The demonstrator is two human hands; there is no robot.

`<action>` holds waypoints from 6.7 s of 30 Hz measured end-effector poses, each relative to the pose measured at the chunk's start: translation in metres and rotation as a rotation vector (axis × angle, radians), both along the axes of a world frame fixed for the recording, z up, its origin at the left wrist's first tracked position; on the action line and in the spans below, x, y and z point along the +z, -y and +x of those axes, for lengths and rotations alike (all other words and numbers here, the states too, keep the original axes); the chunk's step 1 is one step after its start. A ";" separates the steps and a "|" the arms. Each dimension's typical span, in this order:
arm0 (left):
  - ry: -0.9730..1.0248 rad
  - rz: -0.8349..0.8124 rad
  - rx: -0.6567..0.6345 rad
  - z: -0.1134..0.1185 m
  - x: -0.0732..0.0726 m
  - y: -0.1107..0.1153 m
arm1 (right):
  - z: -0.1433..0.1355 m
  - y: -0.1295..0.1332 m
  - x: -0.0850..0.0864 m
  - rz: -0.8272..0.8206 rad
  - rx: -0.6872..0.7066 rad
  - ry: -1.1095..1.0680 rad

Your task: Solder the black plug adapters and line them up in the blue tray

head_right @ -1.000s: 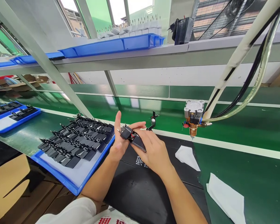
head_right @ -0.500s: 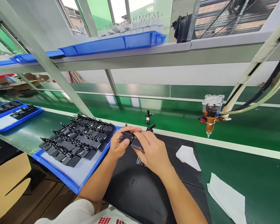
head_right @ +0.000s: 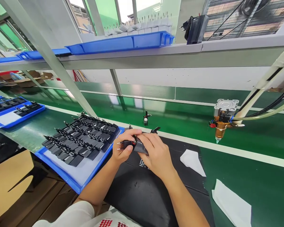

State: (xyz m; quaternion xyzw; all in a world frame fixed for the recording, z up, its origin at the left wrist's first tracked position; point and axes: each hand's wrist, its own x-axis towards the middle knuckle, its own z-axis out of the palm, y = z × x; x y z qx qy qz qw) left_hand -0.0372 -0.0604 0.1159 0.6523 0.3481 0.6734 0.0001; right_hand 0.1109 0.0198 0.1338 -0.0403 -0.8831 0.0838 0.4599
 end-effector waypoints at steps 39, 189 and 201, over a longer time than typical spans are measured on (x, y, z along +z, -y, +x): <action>0.302 -0.895 0.149 -0.038 -0.062 0.036 | -0.066 -0.050 -0.007 -0.183 0.422 0.902; 0.989 -0.749 -0.234 -0.009 -0.079 0.028 | -0.023 0.026 -0.080 -0.402 0.094 0.051; 1.129 -0.958 -0.149 -0.002 -0.068 0.030 | -0.024 0.008 -0.078 -0.899 0.287 0.113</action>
